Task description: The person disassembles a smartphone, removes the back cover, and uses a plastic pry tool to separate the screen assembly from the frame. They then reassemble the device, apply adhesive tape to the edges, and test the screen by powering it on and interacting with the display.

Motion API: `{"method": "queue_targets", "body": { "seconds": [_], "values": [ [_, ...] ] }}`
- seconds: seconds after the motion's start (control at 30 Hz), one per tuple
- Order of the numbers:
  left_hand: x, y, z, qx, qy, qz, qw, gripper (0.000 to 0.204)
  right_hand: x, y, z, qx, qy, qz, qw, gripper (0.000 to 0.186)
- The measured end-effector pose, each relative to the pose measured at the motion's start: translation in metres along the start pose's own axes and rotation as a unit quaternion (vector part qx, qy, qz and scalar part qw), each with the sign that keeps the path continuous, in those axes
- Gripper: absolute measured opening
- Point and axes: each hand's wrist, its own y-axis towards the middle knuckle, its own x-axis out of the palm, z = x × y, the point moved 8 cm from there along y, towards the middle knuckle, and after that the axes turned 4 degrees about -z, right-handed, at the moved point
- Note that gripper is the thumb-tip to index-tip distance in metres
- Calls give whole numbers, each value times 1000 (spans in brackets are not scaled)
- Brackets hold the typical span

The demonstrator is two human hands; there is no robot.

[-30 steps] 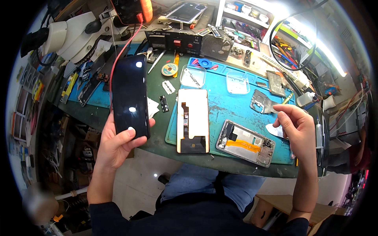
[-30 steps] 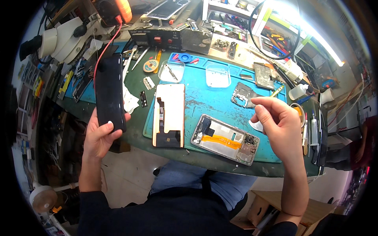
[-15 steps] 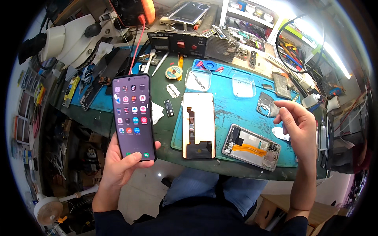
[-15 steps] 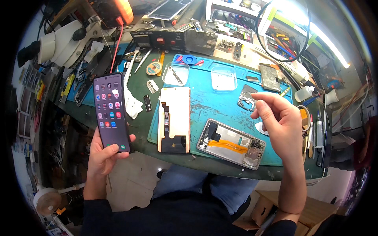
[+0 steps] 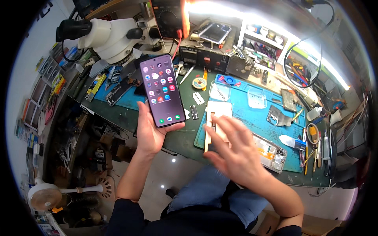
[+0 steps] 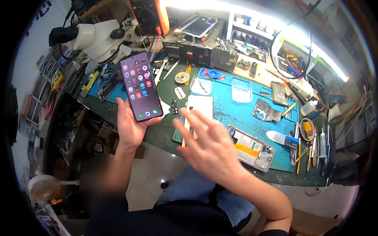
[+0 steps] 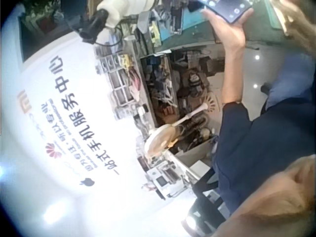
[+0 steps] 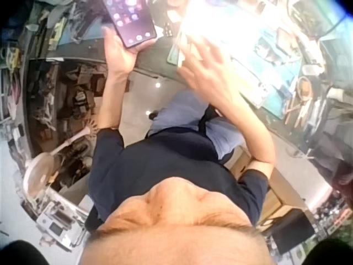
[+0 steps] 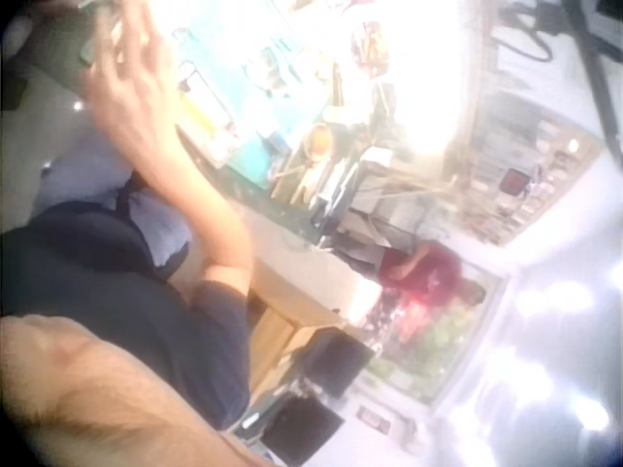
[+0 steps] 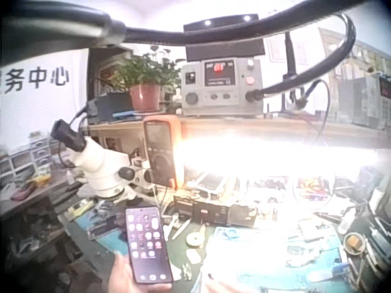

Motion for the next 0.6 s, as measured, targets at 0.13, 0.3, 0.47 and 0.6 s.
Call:
{"method": "queue_targets", "body": {
  "seconds": [0.13, 0.3, 0.47, 0.6],
  "values": [
    [3, 4, -4, -18, -31, -36, 999, 78, 35, 15, -23, -60, -30, -47, 997, 63],
    [2, 1, -4, -16, -39, -39, 998, 82, 45, 25, -28, -61, -28, -23, 997, 59],
    [4, 1, -5, -15, -21, -54, 998, 82, 35, 33, -30, -73, -11, 2, 997, 55],
    [1, -1, -8, -19, -13, -91, 996, 82, 8, 36, -12, -44, 3, 92, 995, 45]
  ]
}}
